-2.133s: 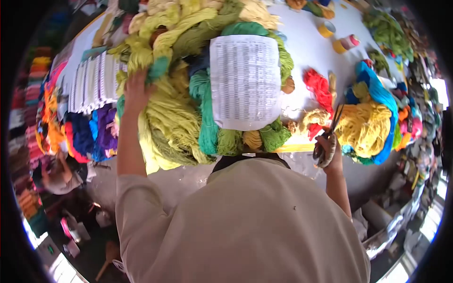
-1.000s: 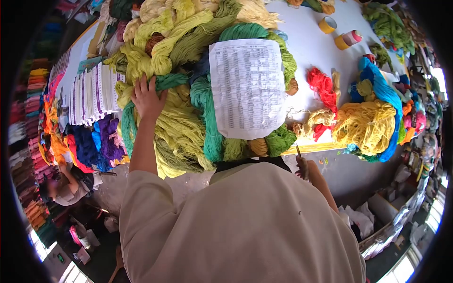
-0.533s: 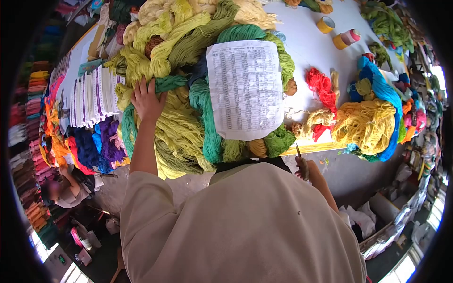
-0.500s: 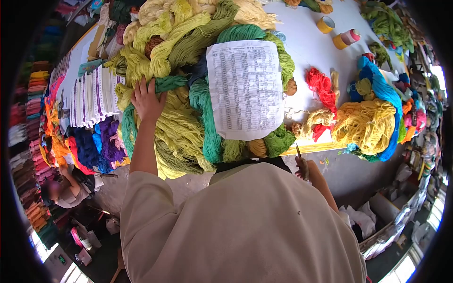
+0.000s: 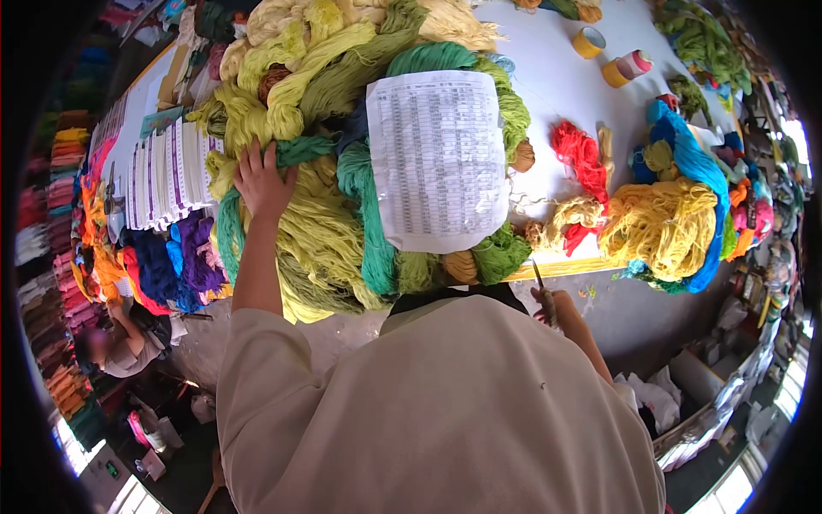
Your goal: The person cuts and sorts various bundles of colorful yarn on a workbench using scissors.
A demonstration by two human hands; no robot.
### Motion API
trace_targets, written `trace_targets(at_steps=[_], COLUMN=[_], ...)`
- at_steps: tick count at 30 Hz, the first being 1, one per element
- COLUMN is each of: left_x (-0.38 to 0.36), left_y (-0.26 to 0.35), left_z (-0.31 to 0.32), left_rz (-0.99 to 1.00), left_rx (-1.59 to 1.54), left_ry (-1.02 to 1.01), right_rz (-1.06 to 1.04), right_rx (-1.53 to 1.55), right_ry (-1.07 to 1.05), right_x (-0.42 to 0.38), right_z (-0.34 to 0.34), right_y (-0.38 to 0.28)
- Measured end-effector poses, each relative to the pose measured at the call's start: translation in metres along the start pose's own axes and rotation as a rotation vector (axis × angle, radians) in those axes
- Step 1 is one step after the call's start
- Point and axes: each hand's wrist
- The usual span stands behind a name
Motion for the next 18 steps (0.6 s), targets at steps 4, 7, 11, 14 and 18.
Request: trace_targets(at_steps=[4, 7, 11, 14, 18], left_x=[0.001, -0.001, -0.006, -0.008, 0.008], left_y=[0.002, -0.004, 0.007, 0.041, 0.204], left_z=[0.0, 0.01, -0.026, -0.058, -0.157], left_rz=[-0.028, 0.008, -0.043, -0.038, 0.236], left_rx=[0.024, 0.039, -0.051, -0.128, -0.933], left_ry=[-0.038, 0.005, 0.008, 0.412, 0.685], right_rz=[-0.033, -0.046, -0.027, -0.021, -0.045], right_rx=[-0.052, -0.096, 0.07, 0.154, 0.157], right_ry=[-0.012, -0.037, -0.066, -0.087, -0.091], right_x=[0.017, 0.038, 0.018, 0.028, 0.033], right_z=[-0.005, -0.011, -0.026, -0.039, -0.051], right_y=[0.006, 0.02, 0.03, 0.056, 0.084])
Point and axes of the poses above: each hand's wrist, its own x-axis towards the middle knuckle, its own z-axis out of the palm, y = z × x, and after that the axes turned 13 degrees about z, right-handed
